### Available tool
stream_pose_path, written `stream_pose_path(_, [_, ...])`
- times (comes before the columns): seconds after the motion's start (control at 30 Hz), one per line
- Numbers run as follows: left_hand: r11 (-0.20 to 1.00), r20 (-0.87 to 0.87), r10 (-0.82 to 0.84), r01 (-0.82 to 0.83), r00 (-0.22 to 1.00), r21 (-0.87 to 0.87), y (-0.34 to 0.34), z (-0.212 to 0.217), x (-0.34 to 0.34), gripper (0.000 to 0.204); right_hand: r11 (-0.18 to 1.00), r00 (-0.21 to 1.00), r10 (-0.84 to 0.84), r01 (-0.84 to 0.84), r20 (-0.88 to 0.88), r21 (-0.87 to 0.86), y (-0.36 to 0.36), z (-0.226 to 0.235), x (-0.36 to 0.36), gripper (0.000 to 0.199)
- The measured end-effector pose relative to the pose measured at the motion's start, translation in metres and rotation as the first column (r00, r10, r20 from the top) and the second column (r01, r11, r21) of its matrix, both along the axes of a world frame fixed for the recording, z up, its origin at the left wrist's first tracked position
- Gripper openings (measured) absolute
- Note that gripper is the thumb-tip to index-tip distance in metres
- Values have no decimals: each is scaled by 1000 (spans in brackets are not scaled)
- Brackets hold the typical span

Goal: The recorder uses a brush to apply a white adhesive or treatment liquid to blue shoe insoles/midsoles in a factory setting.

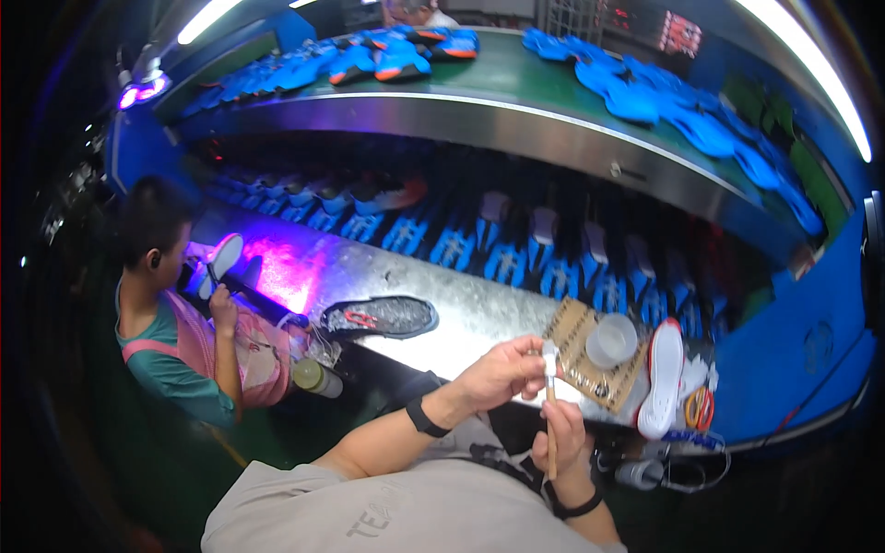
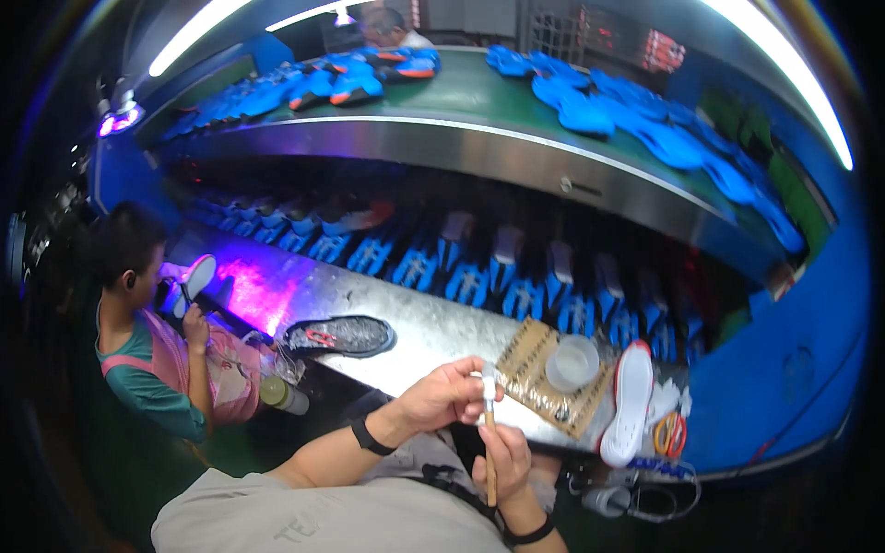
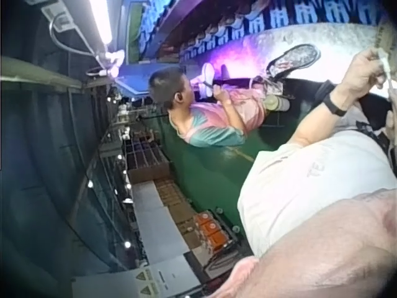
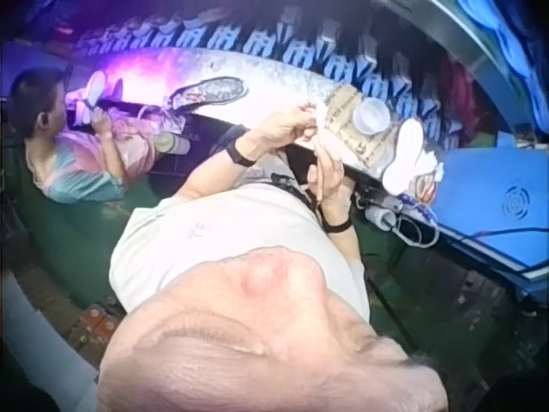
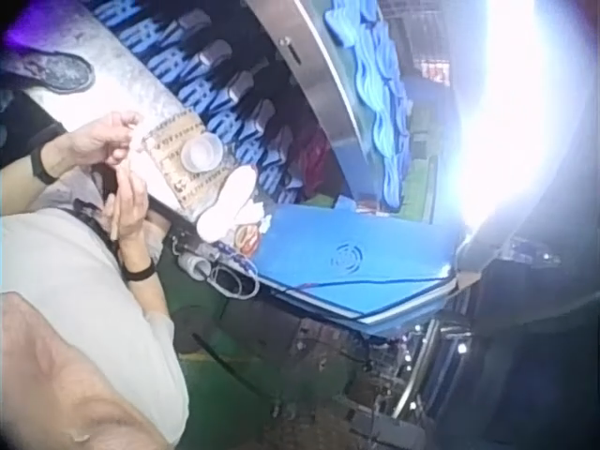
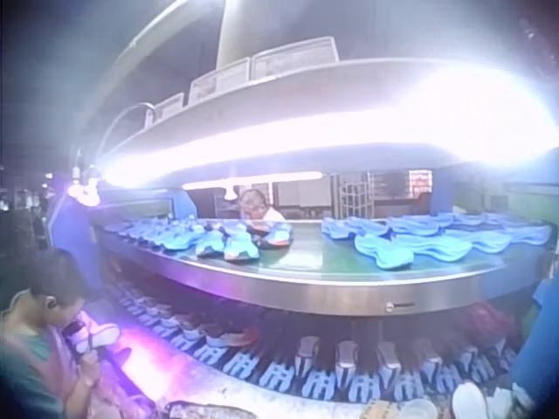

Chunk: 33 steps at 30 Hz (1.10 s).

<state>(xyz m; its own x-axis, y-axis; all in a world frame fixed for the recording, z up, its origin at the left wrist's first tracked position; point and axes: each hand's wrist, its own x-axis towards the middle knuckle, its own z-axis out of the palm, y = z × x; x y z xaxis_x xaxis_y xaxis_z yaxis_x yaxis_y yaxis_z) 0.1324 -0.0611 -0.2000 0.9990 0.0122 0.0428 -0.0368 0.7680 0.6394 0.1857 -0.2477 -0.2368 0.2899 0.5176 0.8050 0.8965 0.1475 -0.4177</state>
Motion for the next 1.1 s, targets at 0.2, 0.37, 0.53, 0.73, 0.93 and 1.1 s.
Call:
stream_pose_path(0.2, [741, -28, 104, -59, 994, 669, 32, 39, 16, 23, 982, 982, -151, 163, -117, 100, -14, 30, 12, 31])
stream_pose_path(0.37, [-87, 678, 241, -681, 694, 728, 123, 179, 72, 13, 919, 835, -168, 325, -524, 223, -32, 34, 39, 29])
stream_pose_path(0.53, [-929, 571, 354, 206, 740, 309, 280, 268, 173, 19, 823, 369, 205, 436, -907, 363, -48, 56, 89, 36])
stream_pose_path(0.73, [-955, 393, 285, 295, 874, 37, 395, 257, 204, 21, 766, 38, 378, 549, -925, 335, -58, 54, 132, 40])
stream_pose_path(0.93, [-998, 487, 17, -17, 873, 66, 321, 267, 187, 23, 815, 34, 339, 488, -940, 312, -64, 49, 138, 39])
stream_pose_path(1.1, [-793, 526, 366, -39, 767, 608, 232, 302, 131, 54, 899, 185, 238, 330, -953, 289, -60, 49, 138, 35])
